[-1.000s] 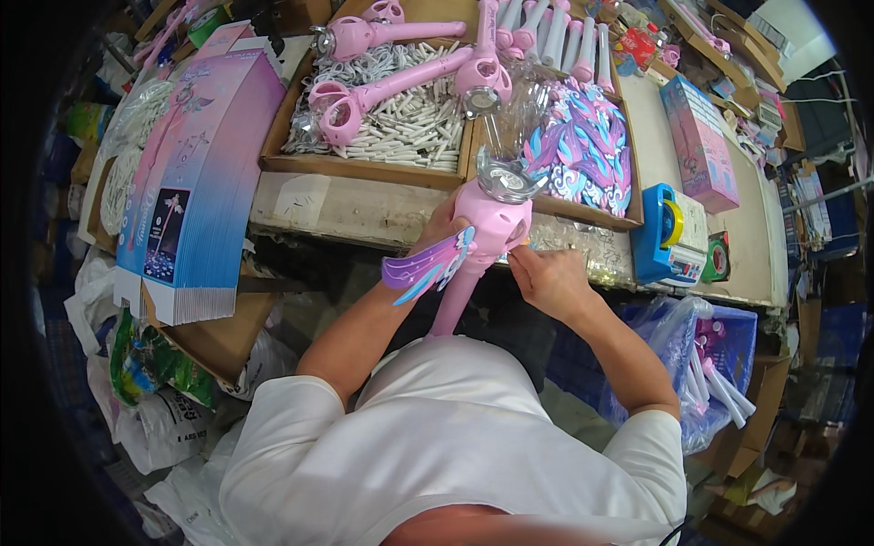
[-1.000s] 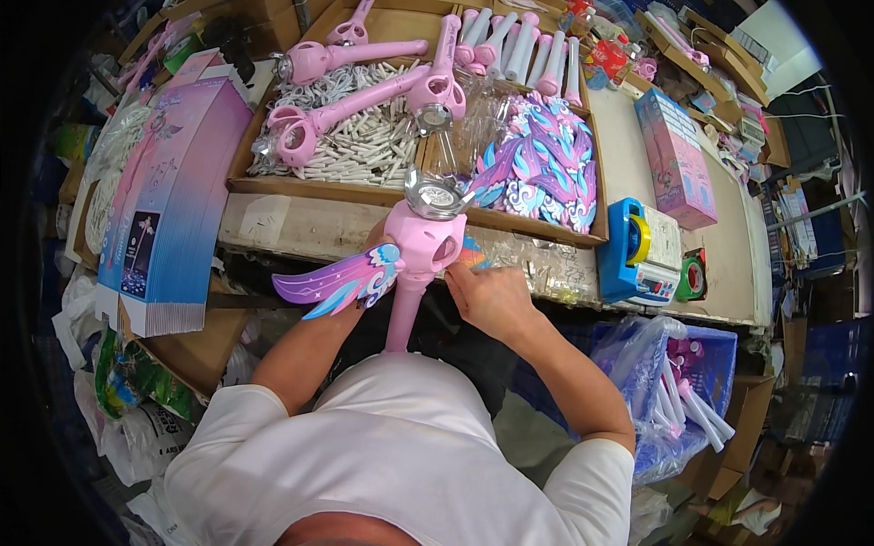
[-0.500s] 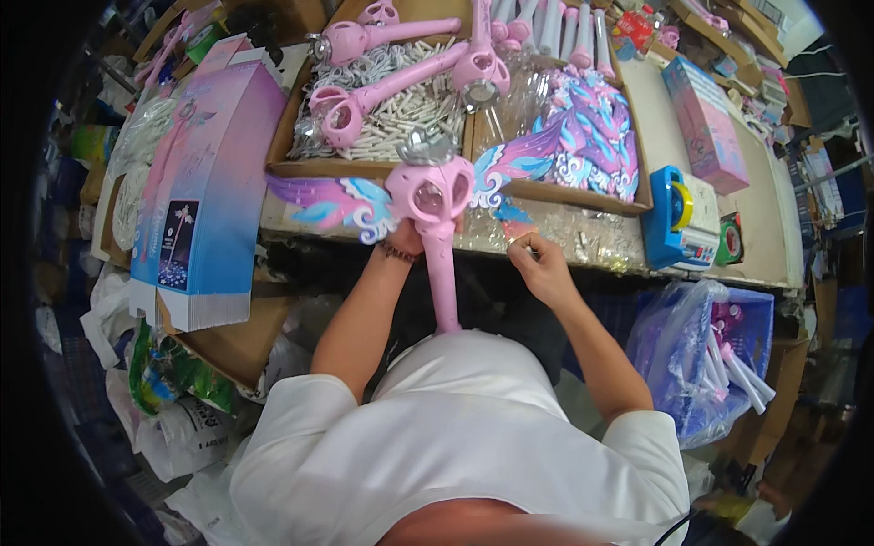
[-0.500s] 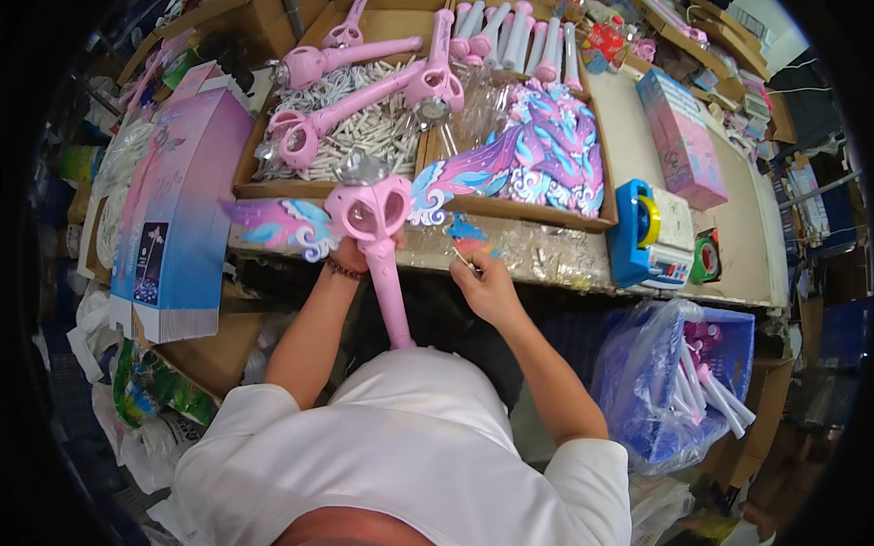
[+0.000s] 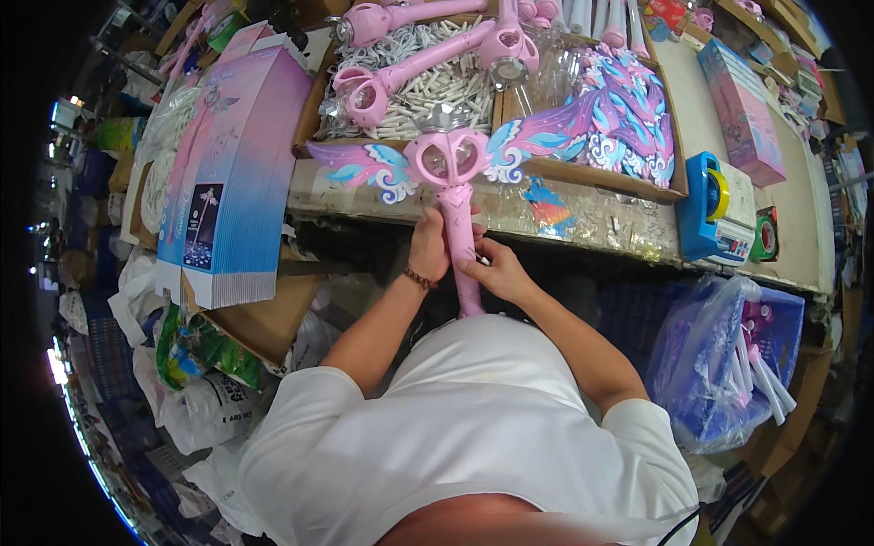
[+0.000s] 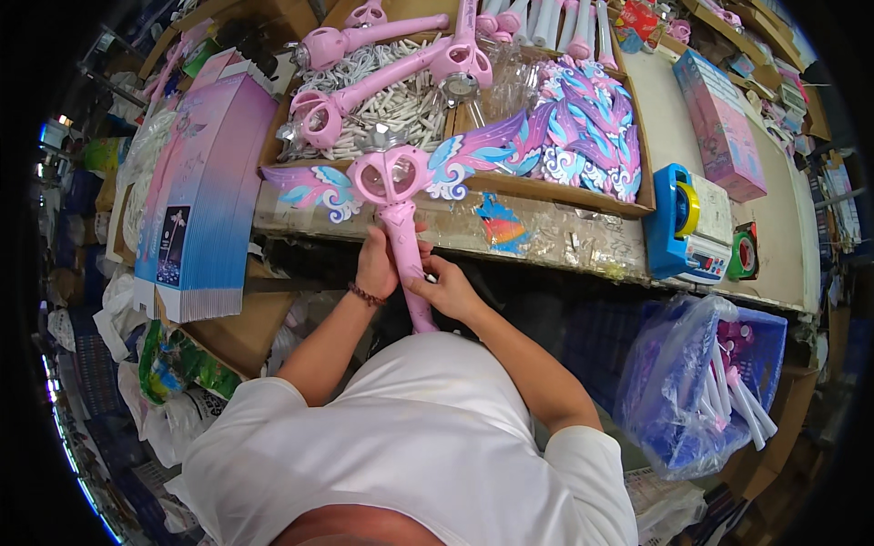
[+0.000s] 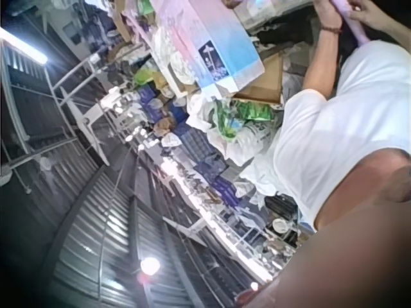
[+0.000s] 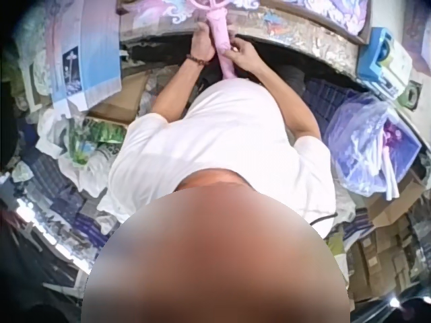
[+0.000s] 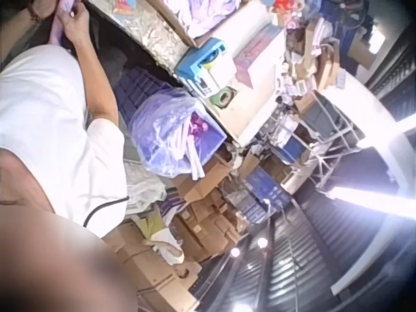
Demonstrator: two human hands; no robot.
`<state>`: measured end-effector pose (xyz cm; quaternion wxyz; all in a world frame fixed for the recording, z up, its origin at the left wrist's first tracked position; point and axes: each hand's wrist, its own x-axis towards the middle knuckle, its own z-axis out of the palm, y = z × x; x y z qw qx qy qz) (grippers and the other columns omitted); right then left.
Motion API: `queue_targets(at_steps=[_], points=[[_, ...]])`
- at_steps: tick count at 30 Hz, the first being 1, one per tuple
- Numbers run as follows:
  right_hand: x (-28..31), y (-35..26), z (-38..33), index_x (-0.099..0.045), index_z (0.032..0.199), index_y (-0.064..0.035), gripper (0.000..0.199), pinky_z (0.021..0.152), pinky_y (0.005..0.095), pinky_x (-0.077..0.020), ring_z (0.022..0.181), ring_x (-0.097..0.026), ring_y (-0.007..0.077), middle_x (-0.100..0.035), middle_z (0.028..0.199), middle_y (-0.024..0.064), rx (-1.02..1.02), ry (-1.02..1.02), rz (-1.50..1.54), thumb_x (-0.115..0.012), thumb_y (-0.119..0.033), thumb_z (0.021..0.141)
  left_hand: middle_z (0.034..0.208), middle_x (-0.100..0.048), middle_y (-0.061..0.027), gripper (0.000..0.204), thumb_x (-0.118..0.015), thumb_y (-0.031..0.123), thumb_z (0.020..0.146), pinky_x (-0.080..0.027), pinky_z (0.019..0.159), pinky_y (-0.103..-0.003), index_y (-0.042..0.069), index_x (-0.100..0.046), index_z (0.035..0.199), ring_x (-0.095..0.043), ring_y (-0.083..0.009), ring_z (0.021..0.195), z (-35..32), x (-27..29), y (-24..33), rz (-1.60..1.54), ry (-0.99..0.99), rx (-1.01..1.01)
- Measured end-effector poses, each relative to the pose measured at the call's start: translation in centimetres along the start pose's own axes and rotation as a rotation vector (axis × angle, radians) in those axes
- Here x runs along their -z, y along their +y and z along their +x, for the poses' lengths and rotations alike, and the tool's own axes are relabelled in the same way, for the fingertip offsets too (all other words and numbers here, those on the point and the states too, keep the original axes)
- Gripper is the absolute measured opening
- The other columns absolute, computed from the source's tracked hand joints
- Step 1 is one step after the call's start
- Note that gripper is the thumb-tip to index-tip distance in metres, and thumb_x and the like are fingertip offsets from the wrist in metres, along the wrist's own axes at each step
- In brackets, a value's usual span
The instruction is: The person assembles a pink toy wand by attaching colorful wing-shaped stickers to the wand's head. The person picks up a wand, applies stickers to both sides, and places the completed wand back on the table.
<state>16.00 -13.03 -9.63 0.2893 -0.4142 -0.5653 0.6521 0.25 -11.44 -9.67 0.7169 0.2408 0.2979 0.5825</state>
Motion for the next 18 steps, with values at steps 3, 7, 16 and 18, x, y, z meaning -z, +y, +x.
queue_targets(at_steps=[3, 7, 16, 18], points=[[0.5, -0.3, -0.1, -0.059, 0.109, 0.0044, 0.039, 0.081, 0.0306, -0.0479, 0.091, -0.058, 0.0156, -0.064, 0.099, 0.0097, -0.035, -0.023, 0.029, -0.070, -0.024, 0.084, 0.113, -0.061, -0.0129, 0.054, -0.067, 0.034, 0.085, -0.055, 0.078, -0.036, 0.002, -0.048, 0.125, -0.065, -0.0223, 0.090, -0.4, -0.4, -0.2, 0.102, 0.005, -0.040], [0.6, -0.9, -0.3, -0.059, 0.109, 0.0042, 0.039, 0.081, 0.0306, -0.0481, 0.091, -0.058, 0.0152, -0.064, 0.099, 0.0095, -0.046, -0.011, 0.007, -0.070, -0.025, 0.084, 0.112, -0.061, -0.0123, 0.044, -0.067, 0.016, 0.086, -0.054, 0.079, -0.033, 0.000, -0.049, 0.124, -0.064, -0.0203, 0.091, -0.3, -0.7, 0.1, 0.251, 0.039, -0.008], [0.7, 0.0, -0.2, -0.060, 0.108, 0.0040, 0.038, 0.081, 0.0299, -0.0473, 0.091, -0.057, 0.0137, -0.063, 0.098, 0.0076, -0.065, 0.027, 0.030, -0.070, -0.024, 0.084, 0.117, -0.058, -0.0152, 0.041, -0.061, 0.011, 0.089, -0.054, 0.081, -0.038, 0.000, -0.046, 0.126, -0.063, -0.0231, 0.094, -0.6, -1.1, -0.7, 0.160, 0.109, 0.093], [0.7, 0.1, -0.1, -0.060, 0.107, 0.0042, 0.038, 0.081, 0.0300, -0.0474, 0.091, -0.057, 0.0138, -0.064, 0.098, 0.0078, -0.061, 0.030, 0.031, -0.070, -0.024, 0.084, 0.115, -0.058, -0.0143, 0.042, -0.060, 0.011, 0.089, -0.054, 0.081, -0.038, 0.002, -0.044, 0.127, -0.063, -0.0233, 0.093, -0.6, -1.2, -0.6, 0.109, 0.119, 0.098]])
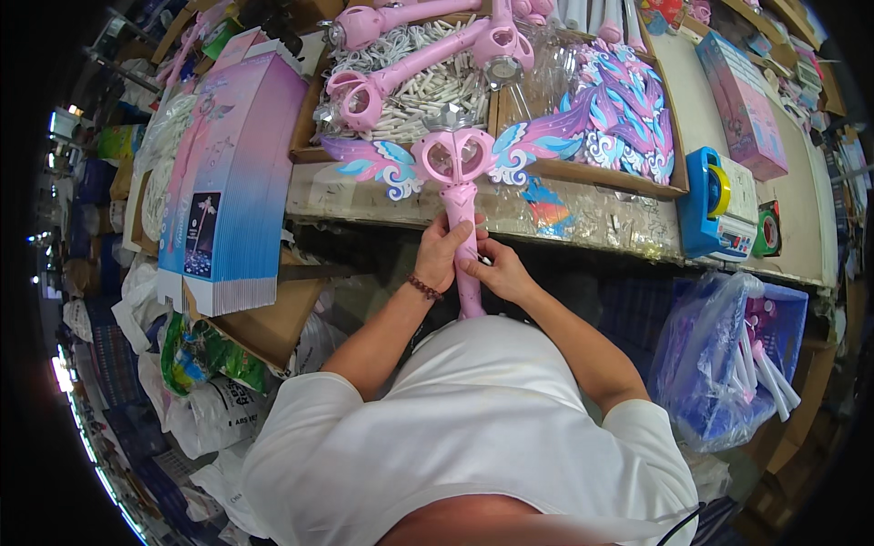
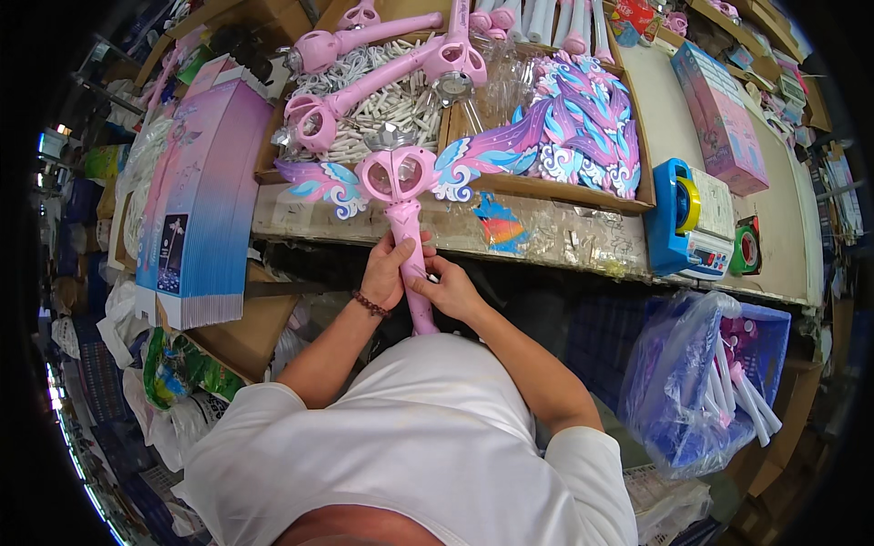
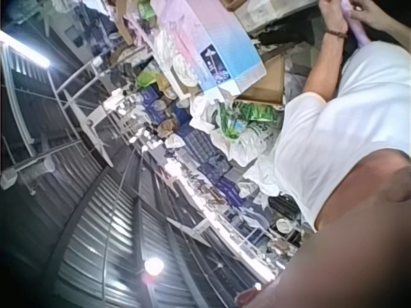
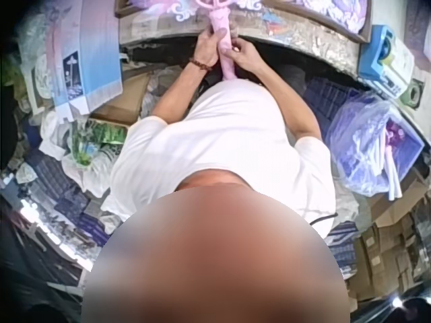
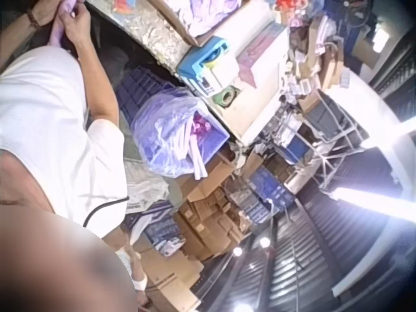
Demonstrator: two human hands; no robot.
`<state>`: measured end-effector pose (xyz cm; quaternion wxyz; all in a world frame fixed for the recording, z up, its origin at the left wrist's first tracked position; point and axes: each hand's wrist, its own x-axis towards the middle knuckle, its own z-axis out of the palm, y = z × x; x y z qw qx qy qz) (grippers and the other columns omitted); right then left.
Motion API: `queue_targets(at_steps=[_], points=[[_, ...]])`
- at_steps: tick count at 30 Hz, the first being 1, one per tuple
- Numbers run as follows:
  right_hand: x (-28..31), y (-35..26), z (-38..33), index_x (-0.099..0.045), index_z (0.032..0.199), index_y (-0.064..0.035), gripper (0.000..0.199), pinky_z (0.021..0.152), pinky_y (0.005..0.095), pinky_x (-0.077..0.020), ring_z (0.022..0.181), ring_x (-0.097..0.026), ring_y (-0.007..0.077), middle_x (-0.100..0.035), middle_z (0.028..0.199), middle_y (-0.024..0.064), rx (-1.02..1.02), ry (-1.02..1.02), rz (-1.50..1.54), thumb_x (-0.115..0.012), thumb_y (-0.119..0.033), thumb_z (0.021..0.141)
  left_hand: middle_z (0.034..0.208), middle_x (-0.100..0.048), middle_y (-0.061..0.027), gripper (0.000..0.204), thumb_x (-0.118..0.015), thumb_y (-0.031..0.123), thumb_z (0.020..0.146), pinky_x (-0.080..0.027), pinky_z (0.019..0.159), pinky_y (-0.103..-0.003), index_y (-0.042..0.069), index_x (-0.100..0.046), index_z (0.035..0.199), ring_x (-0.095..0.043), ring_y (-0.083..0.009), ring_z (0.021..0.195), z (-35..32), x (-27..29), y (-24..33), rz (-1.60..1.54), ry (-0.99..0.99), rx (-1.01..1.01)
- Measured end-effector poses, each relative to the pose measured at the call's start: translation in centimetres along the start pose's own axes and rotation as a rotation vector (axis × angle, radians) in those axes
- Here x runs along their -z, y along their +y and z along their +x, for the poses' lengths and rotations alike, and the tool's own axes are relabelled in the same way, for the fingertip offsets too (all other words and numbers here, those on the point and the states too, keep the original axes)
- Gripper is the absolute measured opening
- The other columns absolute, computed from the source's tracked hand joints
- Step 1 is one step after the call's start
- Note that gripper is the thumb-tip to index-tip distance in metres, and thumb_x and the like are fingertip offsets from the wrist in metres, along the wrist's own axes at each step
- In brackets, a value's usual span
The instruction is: The person assembles a pink toy wand by attaching colorful wing-shaped stickers to the wand's head. The person picks up a wand, applies stickers to both sides, and places the completed wand back on the table.
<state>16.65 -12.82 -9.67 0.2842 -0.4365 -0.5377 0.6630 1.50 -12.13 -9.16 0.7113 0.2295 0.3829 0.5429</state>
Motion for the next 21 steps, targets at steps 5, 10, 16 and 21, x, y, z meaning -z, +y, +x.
queue_targets(at_steps=[5, 10, 16, 21], points=[[0.0, 0.1, 0.0, -0.059, 0.109, 0.0051, 0.039, 0.080, 0.0311, -0.0488, 0.090, -0.059, 0.0158, -0.065, 0.099, 0.0104, 0.002, -0.002, -0.007, -0.069, -0.024, 0.085, 0.113, -0.059, -0.0123, 0.042, -0.057, 0.010, 0.090, -0.054, 0.081, -0.039, 0.005, -0.042, 0.130, -0.063, -0.0241, 0.093, 0.2, -0.1, 0.2, -0.067, -0.001, 0.045], [0.2, 0.4, 0.1, -0.059, 0.109, 0.0051, 0.041, 0.079, 0.0305, -0.0492, 0.089, -0.060, 0.0159, -0.065, 0.098, 0.0106, 0.031, 0.006, -0.014, -0.070, -0.025, 0.084, 0.113, -0.059, -0.0117, 0.043, -0.061, 0.010, 0.088, -0.053, 0.083, -0.039, 0.004, -0.044, 0.128, -0.062, -0.0235, 0.094, 0.2, 0.0, 0.2, -0.042, -0.017, 0.047], [0.3, 0.4, 0.0, -0.059, 0.108, 0.0051, 0.042, 0.080, 0.0302, -0.0490, 0.091, -0.060, 0.0164, -0.065, 0.099, 0.0107, 0.004, 0.003, -0.004, -0.071, -0.026, 0.084, 0.112, -0.060, -0.0109, 0.040, -0.065, 0.004, 0.084, -0.053, 0.082, -0.034, 0.001, -0.049, 0.121, -0.062, -0.0195, 0.092, 0.1, 0.0, 0.2, -0.047, -0.047, 0.037], [0.2, 1.1, 0.1, -0.054, 0.114, 0.0049, 0.049, 0.083, 0.0311, -0.0491, 0.095, -0.060, 0.0181, -0.063, 0.104, 0.0125, 0.051, -0.029, -0.004, -0.074, -0.024, 0.080, 0.117, -0.058, -0.0113, 0.047, -0.066, 0.008, 0.084, -0.052, 0.087, -0.039, 0.002, -0.046, 0.127, -0.061, -0.0233, 0.098, 0.2, 0.8, -0.1, -0.030, -0.067, 0.041]])
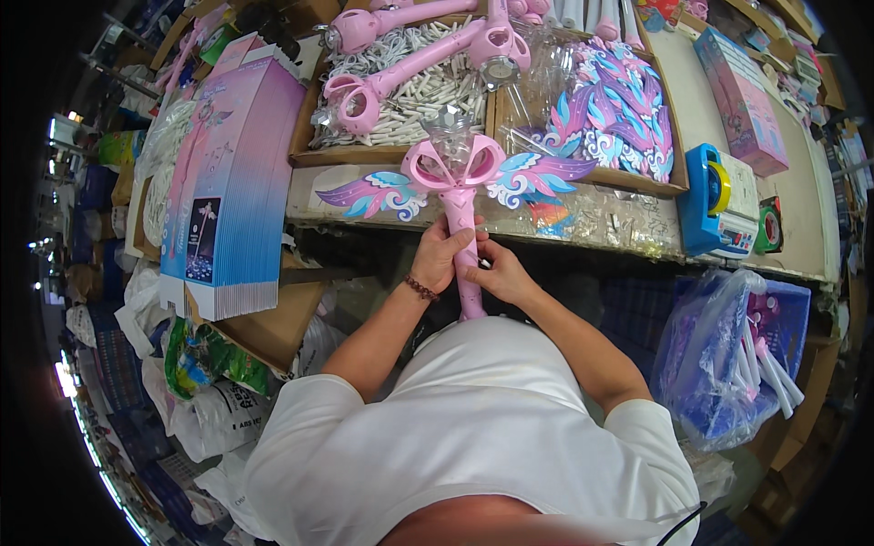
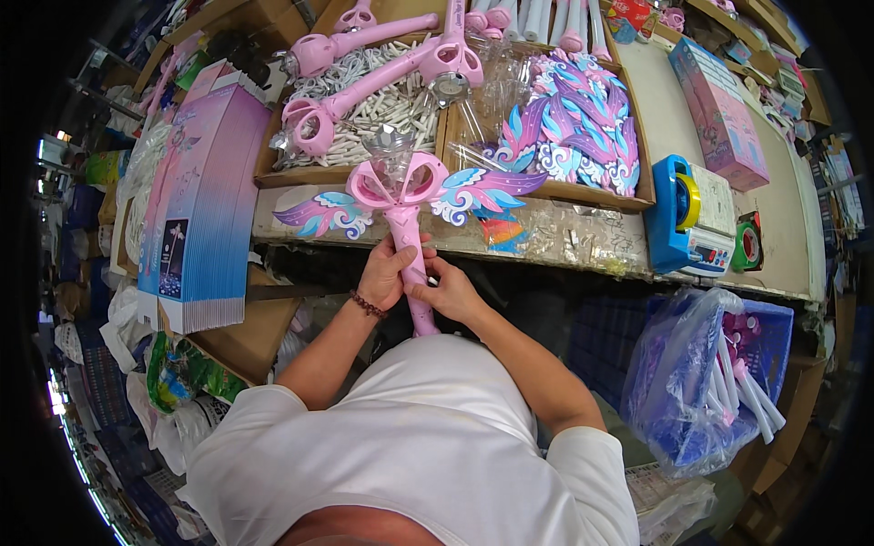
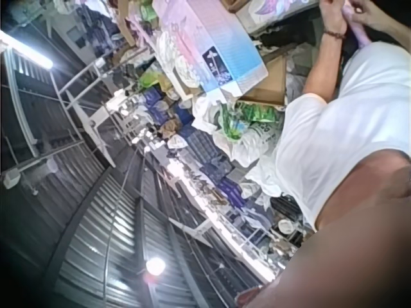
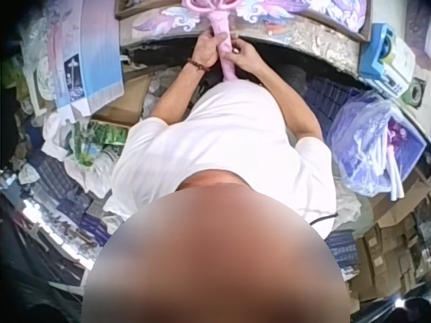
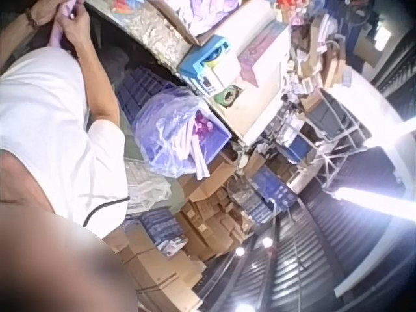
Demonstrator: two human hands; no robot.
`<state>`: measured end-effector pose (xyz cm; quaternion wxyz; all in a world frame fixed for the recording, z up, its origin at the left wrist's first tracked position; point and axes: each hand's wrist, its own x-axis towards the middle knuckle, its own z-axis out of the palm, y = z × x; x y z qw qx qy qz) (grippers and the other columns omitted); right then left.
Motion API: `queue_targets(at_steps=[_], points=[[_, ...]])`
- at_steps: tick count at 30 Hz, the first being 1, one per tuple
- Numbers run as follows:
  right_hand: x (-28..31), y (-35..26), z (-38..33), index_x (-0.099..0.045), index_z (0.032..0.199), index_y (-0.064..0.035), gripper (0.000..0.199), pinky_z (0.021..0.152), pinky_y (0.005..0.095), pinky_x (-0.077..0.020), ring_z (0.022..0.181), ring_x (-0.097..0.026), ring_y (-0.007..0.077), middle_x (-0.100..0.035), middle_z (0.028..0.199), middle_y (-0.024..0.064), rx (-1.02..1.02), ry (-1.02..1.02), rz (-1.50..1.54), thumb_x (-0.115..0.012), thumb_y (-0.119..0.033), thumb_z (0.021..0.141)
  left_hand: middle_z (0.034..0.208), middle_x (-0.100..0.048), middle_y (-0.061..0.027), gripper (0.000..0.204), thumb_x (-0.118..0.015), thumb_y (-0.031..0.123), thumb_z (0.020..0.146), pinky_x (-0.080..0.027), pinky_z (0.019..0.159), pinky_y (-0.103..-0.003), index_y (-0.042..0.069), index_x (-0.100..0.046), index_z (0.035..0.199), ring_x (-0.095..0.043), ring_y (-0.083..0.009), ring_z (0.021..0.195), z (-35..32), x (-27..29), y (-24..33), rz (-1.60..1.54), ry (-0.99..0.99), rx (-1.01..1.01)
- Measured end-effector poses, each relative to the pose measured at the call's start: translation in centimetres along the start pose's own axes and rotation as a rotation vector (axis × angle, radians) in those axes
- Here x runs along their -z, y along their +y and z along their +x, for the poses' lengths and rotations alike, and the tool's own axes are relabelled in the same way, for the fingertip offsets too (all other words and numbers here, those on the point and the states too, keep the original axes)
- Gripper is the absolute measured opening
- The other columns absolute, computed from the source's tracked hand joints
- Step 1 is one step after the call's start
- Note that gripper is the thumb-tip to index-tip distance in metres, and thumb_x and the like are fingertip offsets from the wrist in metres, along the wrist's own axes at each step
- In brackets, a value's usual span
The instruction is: The person assembles a pink toy wand by attaching colorful wing-shaped stickers to the wand's head. The person picks up a wand, applies stickers to both sides, and places the completed wand back on the table.
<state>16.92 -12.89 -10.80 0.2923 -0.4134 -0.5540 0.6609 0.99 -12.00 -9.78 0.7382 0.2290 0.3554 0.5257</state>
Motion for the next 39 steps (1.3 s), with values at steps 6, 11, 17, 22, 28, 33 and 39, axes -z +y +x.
queue_targets(at_steps=[6, 11, 17, 22, 28, 33, 39], points=[[-0.6, -0.1, -0.2, -0.048, 0.120, 0.0049, 0.057, 0.085, 0.0325, -0.0489, 0.100, -0.060, 0.0198, -0.062, 0.107, 0.0152, -0.029, 0.018, 0.031, -0.077, -0.020, 0.077, 0.120, -0.057, -0.0120, 0.046, -0.059, 0.016, 0.089, -0.047, 0.095, -0.046, 0.005, -0.044, 0.131, -0.058, -0.0286, 0.108, 0.3, 1.3, 0.5, -0.199, -0.175, 0.032], [-0.7, -0.8, -0.6, -0.048, 0.119, 0.0042, 0.056, 0.086, 0.0322, -0.0487, 0.099, -0.059, 0.0191, -0.061, 0.107, 0.0141, -0.044, 0.005, 0.039, -0.077, -0.019, 0.077, 0.134, -0.048, -0.0137, 0.058, -0.052, 0.039, 0.090, -0.038, 0.102, -0.054, 0.008, -0.039, 0.138, -0.051, -0.0333, 0.118, 2.5, 3.7, -0.5, -0.504, -0.230, 0.069], [-0.8, -1.6, -0.6, -0.049, 0.119, 0.0032, 0.054, 0.087, 0.0319, -0.0481, 0.100, -0.058, 0.0174, -0.061, 0.107, 0.0117, -0.032, -0.081, 0.032, -0.076, -0.018, 0.077, 0.140, -0.044, -0.0158, 0.069, -0.043, 0.054, 0.089, -0.025, 0.104, -0.068, 0.009, -0.037, 0.140, -0.047, -0.0358, 0.123, 6.8, 1.8, 2.0, -0.772, -0.647, 0.161], [-0.8, -2.2, -0.8, -0.050, 0.118, 0.0027, 0.053, 0.087, 0.0312, -0.0476, 0.099, -0.057, 0.0164, -0.060, 0.106, 0.0104, -0.038, -0.123, 0.024, -0.076, -0.018, 0.077, 0.138, -0.047, -0.0140, 0.064, -0.042, 0.052, 0.090, -0.025, 0.104, -0.067, 0.009, -0.040, 0.138, -0.047, -0.0357, 0.123, 8.0, 2.0, 2.4, -0.742, -0.560, 0.033], [-0.7, -2.0, -0.8, -0.051, 0.117, 0.0026, 0.052, 0.087, 0.0323, -0.0479, 0.098, -0.058, 0.0174, -0.061, 0.106, 0.0109, -0.031, -0.112, 0.022, -0.076, -0.019, 0.077, 0.136, -0.049, -0.0125, 0.060, -0.043, 0.049, 0.091, -0.026, 0.106, -0.066, 0.007, -0.043, 0.135, -0.047, -0.0357, 0.123, 7.5, 0.5, 2.9, -0.647, -0.483, -0.029], [-0.5, -0.4, -0.4, -0.051, 0.117, 0.0050, 0.059, 0.088, 0.0343, -0.0479, 0.100, -0.060, 0.0219, -0.062, 0.108, 0.0159, -0.031, 0.006, -0.092, -0.077, -0.026, 0.074, 0.127, -0.054, -0.0182, 0.063, -0.056, 0.043, 0.089, -0.047, 0.094, -0.045, 0.000, -0.042, 0.133, -0.058, -0.0288, 0.109, 2.8, 1.0, 2.0, -0.208, -0.358, 0.020], [-0.6, -0.5, -0.2, -0.051, 0.116, 0.0044, 0.053, 0.088, 0.0325, -0.0477, 0.099, -0.058, 0.0184, -0.061, 0.107, 0.0115, -0.006, 0.019, -0.058, -0.077, -0.021, 0.077, 0.117, -0.059, -0.0170, 0.038, -0.058, 0.004, 0.089, -0.052, 0.087, -0.037, -0.002, -0.045, 0.124, -0.063, -0.0246, 0.099, 0.0, 0.0, 1.3, 0.201, -0.073, -0.038]])
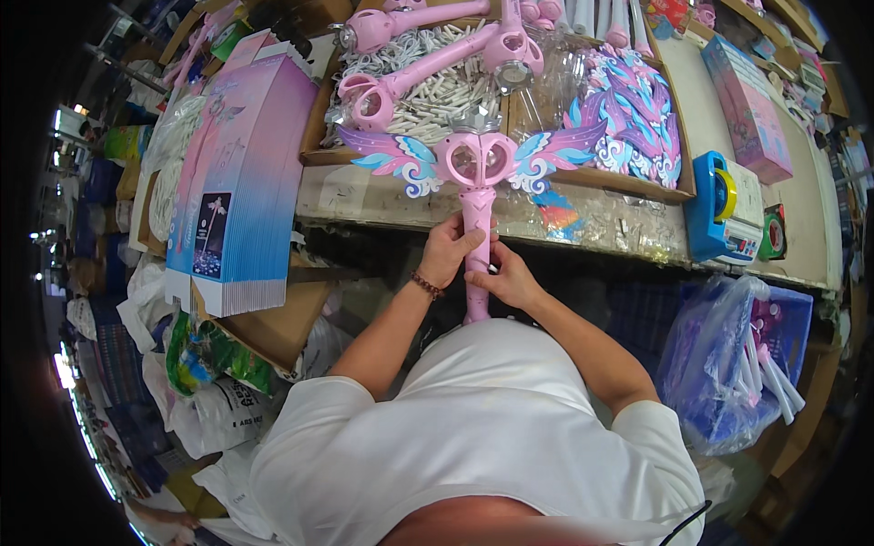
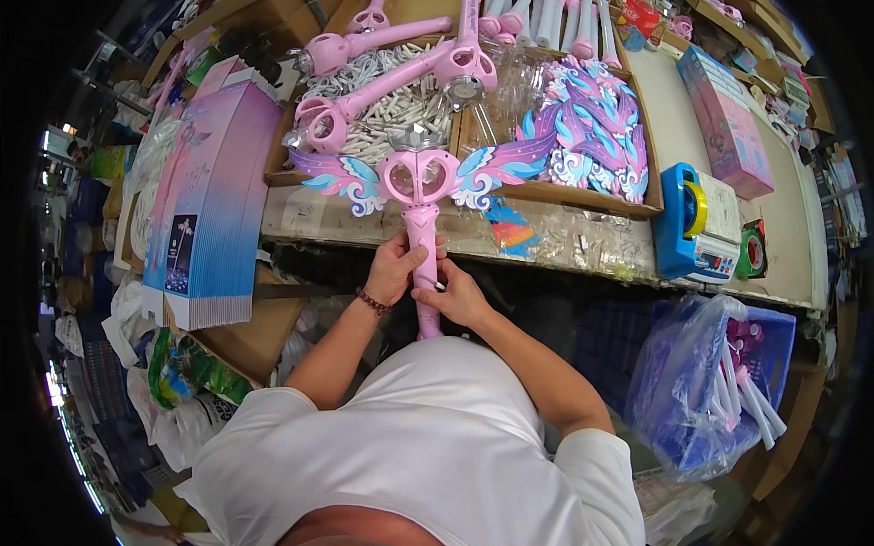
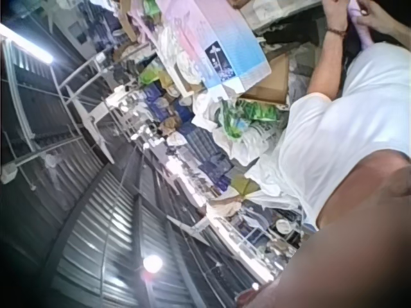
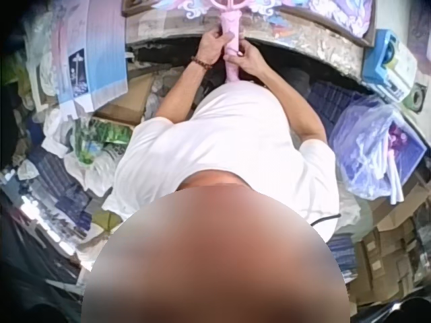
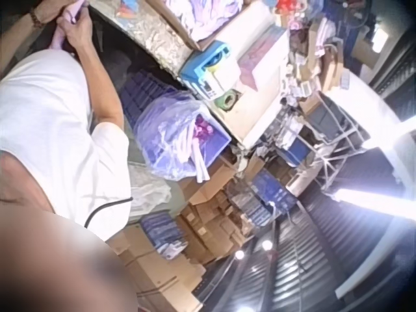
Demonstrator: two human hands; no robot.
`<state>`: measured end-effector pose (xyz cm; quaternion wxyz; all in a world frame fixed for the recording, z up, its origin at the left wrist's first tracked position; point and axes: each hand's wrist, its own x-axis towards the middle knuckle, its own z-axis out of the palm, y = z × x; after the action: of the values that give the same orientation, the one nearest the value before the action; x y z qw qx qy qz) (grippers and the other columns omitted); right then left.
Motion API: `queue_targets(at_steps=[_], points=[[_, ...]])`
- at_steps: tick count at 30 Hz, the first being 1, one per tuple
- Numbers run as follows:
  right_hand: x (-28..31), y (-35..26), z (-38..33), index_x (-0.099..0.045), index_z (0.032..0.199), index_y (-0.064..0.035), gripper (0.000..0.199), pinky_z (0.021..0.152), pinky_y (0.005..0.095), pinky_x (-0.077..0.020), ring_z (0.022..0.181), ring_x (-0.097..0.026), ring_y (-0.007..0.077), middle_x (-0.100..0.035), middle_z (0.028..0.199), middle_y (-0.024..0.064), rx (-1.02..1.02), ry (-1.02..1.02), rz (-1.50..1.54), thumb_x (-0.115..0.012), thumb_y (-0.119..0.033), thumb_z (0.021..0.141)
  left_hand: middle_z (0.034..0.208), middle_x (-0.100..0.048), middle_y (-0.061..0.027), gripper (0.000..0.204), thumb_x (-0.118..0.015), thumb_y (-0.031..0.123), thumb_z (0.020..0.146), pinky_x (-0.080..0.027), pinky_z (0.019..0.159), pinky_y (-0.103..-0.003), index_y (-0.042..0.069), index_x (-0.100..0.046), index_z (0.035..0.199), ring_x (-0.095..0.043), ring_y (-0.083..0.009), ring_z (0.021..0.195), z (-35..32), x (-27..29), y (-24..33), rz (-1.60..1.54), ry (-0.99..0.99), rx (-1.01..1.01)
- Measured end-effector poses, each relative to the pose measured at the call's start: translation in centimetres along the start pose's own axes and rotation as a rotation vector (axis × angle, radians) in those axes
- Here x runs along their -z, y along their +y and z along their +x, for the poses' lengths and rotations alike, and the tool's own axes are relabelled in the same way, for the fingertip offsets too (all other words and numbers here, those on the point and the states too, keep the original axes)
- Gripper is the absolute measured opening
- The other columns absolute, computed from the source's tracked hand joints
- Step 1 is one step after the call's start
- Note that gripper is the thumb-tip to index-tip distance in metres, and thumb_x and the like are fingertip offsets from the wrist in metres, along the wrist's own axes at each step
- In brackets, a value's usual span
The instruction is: The person assembles a pink toy wand by attaching colorful wing-shaped stickers to the wand's head. The person picks up a wand, applies stickers to both sides, and places the completed wand back on the table.
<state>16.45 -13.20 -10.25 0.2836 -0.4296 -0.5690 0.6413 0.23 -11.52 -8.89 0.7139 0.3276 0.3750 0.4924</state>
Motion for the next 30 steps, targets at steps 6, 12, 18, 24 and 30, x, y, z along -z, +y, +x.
queue_targets(at_steps=[6, 12, 18, 24, 30], points=[[0.0, -0.2, -0.1, -0.051, 0.117, 0.0057, 0.056, 0.089, 0.0336, -0.0480, 0.104, -0.060, 0.0227, -0.062, 0.110, 0.0156, -0.025, -0.019, 0.006, -0.076, -0.024, 0.076, 0.116, -0.060, -0.0169, 0.039, -0.059, 0.001, 0.087, -0.052, 0.087, -0.039, -0.002, -0.046, 0.123, -0.063, -0.0250, 0.100, 0.1, 0.4, -0.3, -0.069, 0.011, 0.029], [0.1, -0.4, -0.3, -0.050, 0.117, 0.0059, 0.057, 0.090, 0.0336, -0.0477, 0.106, -0.059, 0.0227, -0.062, 0.111, 0.0159, -0.036, -0.012, 0.011, -0.077, -0.024, 0.076, 0.115, -0.060, -0.0164, 0.042, -0.063, 0.001, 0.084, -0.053, 0.088, -0.039, -0.001, -0.047, 0.122, -0.063, -0.0252, 0.100, 0.3, 0.6, -0.8, -0.078, -0.010, 0.032], [0.1, -0.6, -0.3, -0.050, 0.118, 0.0064, 0.058, 0.090, 0.0337, -0.0479, 0.105, -0.060, 0.0230, -0.062, 0.110, 0.0158, -0.039, -0.020, 0.040, -0.077, -0.024, 0.076, 0.115, -0.059, -0.0158, 0.042, -0.064, 0.003, 0.084, -0.053, 0.087, -0.039, -0.001, -0.047, 0.122, -0.063, -0.0250, 0.099, 0.3, 0.7, -0.8, -0.110, -0.018, 0.038], [0.1, 0.5, 0.1, -0.051, 0.117, 0.0068, 0.059, 0.089, 0.0335, -0.0483, 0.104, -0.060, 0.0237, -0.062, 0.109, 0.0164, 0.025, -0.002, 0.003, -0.077, -0.026, 0.076, 0.114, -0.060, -0.0151, 0.041, -0.065, 0.006, 0.085, -0.052, 0.086, -0.038, -0.001, -0.048, 0.122, -0.063, -0.0246, 0.097, 0.4, 0.5, -0.8, -0.169, 0.024, 0.063], [0.1, 0.3, 0.0, -0.051, 0.118, 0.0068, 0.059, 0.090, 0.0341, -0.0483, 0.106, -0.060, 0.0247, -0.062, 0.111, 0.0174, 0.006, 0.007, -0.003, -0.077, -0.027, 0.076, 0.113, -0.060, -0.0148, 0.042, -0.066, 0.008, 0.085, -0.052, 0.086, -0.038, -0.001, -0.048, 0.122, -0.063, -0.0240, 0.097, 0.5, 0.5, -0.9, -0.148, 0.003, 0.048]])
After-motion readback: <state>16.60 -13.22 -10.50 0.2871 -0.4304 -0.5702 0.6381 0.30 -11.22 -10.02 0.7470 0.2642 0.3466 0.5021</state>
